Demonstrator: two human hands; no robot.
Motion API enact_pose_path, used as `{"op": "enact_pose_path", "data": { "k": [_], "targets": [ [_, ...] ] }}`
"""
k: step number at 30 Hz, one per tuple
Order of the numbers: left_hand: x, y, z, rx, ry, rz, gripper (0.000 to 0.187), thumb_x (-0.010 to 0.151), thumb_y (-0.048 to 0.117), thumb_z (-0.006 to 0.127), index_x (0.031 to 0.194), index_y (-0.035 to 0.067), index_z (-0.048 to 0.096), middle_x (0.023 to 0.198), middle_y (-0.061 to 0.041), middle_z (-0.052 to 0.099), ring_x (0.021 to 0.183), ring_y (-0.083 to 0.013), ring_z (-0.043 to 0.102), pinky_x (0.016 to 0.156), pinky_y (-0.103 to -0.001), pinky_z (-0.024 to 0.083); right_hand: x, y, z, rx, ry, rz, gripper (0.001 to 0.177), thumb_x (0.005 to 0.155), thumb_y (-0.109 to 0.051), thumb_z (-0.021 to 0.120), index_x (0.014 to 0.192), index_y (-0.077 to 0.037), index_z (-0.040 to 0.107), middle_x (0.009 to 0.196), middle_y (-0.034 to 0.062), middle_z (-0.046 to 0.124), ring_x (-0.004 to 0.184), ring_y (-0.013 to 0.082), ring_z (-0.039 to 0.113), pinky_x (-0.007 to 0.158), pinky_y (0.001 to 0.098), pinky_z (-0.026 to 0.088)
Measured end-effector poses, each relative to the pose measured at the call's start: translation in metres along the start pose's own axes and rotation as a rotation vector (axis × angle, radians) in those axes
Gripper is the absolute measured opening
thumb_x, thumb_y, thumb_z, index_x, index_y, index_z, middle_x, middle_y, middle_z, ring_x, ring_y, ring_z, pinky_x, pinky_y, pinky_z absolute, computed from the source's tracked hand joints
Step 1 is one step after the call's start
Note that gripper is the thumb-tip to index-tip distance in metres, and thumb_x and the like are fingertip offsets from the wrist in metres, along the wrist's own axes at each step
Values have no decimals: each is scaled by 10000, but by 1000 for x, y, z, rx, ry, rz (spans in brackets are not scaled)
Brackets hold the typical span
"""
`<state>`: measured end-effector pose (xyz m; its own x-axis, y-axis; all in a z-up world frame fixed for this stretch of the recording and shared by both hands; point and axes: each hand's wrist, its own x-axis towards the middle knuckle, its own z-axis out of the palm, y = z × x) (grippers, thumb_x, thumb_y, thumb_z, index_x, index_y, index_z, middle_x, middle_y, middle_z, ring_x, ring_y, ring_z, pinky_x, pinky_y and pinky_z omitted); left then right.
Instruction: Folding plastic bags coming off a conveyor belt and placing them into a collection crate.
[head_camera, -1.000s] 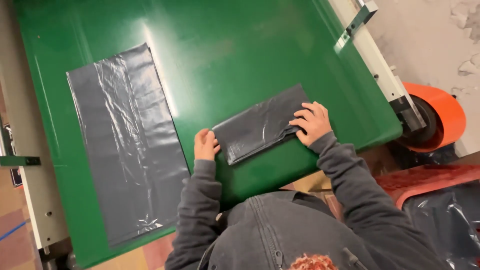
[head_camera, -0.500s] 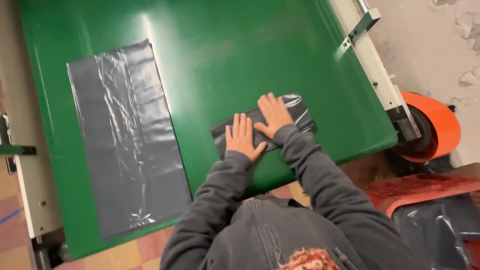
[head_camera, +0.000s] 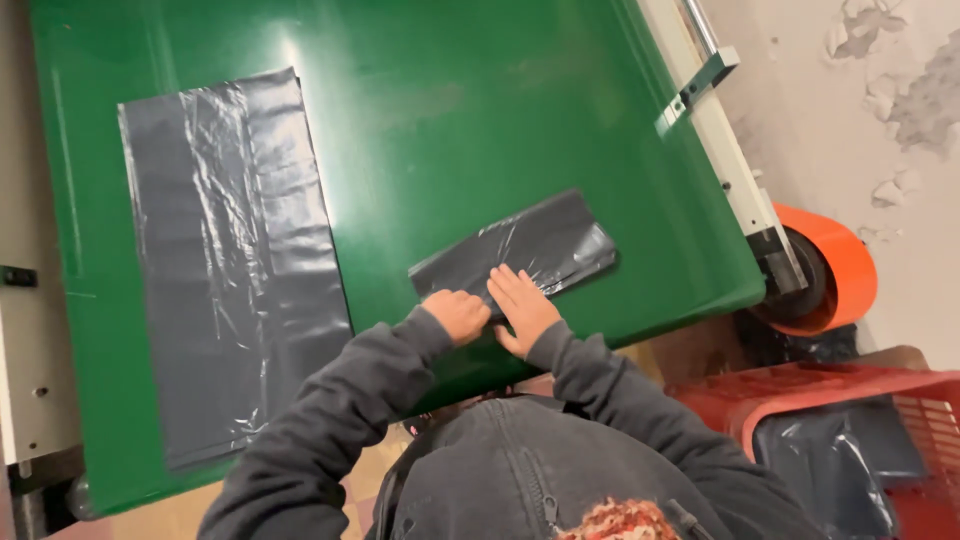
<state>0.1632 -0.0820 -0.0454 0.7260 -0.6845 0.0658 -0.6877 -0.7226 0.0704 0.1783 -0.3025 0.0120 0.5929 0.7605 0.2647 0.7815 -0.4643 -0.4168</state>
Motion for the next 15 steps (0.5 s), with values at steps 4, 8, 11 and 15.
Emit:
{"op": "enact_pose_path", "data": {
  "k": [4,8,11,15],
  "targets": [
    [48,-9,-42,-794,-223,-96,358,938,441,590,1041,137,749,970,-112,747,898,-326,717,774,-397,529,-60,40,32,143,14,90,591,767,-81,659,1352,-26,599,1431,183,598,1366,373,542,1209,541,345],
    [92,-66,69,-1706,-412,-563,790,1001,684,274,972,111,816,935,-33,794,913,-209,696,820,-353,537,-114,112,61,515,110,765,235,1031,-139,610,1215,-21,695,1080,141,719,981,218,638,939,403,512],
    [99,-71,69,-1702,-387,-760,594,957,595,355,942,143,740,916,-31,768,907,-213,716,766,-416,577,-120,164,74,1100,462,923,271,1098,-141,563,1293,38,617,1203,164,685,1054,254,648,977,444,528],
    [95,-35,24,-865,239,-595,433,934,520,610,904,107,734,815,-133,733,764,-346,702,713,-454,559,-82,141,25,1667,484,1100,365,1001,-103,484,1351,2,492,1315,153,636,1140,297,690,989,485,566]
  ]
}}
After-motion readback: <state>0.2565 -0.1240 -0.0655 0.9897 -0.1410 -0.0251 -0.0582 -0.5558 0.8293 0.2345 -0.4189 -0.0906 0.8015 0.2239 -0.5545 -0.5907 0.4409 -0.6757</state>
